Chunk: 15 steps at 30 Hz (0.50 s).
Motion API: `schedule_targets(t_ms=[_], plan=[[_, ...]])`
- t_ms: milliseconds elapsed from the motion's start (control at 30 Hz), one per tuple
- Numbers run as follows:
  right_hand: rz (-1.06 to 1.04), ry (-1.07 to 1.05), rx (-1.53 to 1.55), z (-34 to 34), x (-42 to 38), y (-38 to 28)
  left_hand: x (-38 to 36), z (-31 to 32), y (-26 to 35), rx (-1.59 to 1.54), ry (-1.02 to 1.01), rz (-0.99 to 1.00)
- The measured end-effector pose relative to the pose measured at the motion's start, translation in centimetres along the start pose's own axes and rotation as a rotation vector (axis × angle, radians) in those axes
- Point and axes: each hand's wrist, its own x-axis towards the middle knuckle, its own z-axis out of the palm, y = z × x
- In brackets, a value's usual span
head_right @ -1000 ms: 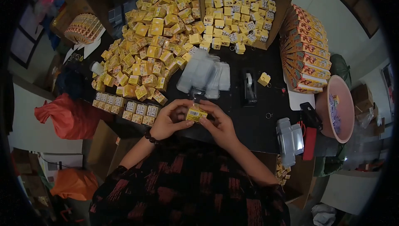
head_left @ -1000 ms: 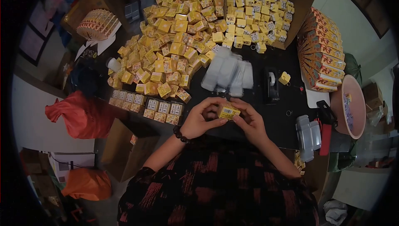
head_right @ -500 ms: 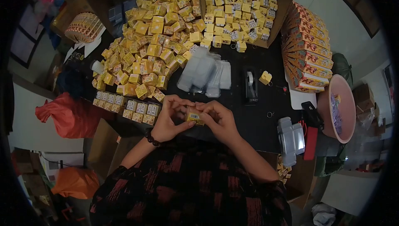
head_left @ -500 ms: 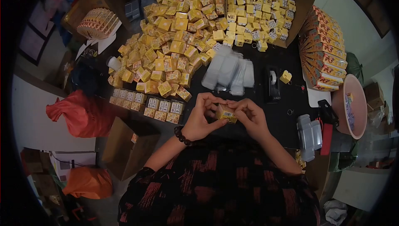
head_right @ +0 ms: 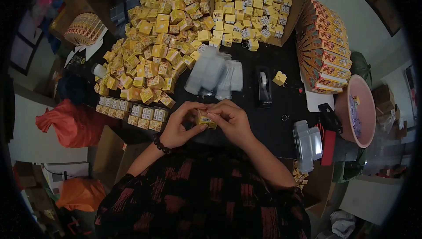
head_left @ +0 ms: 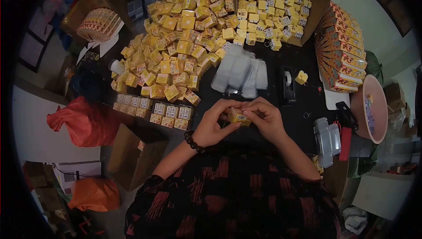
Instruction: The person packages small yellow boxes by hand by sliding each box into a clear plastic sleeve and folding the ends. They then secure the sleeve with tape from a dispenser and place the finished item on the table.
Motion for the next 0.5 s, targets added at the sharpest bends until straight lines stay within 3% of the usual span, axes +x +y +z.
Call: schedule_targets(t_ms=[100, 200, 267, 300, 367, 500], plan=[[-0.057, -0.049, -0.033, -0.4, 0.1, -0.2, 0.3, -0.3, 0.2, 0.117, -0.003, 0.068], [-0.147, -0.134, -0.283, -0.4, -0.1, -0.1, 0.2, -0.4, -1.1, 0.113, 0.018, 0.074], [-0.024, 0.081, 0.012, 0.8, -0.9, 0.8, 0.3, -0.2, -1.8, -0.037, 0.102, -0.013], [-0.025, 0.082, 0.01, 1.3, -1.5, 1.1, 0.4, -0.1, -2.2, -0.038, 0.101, -0.011], [0.252, 0.238, 0.294, 2.0, -2.2, 1.7, 0.7, 0.2, -2.8, -0.349, 0.343, 0.025], [0.262, 0.218, 0.038, 2.6, -2.5, 3.1, 0.3, 1.0, -2.9, -0.252, 0.373, 0.068]])
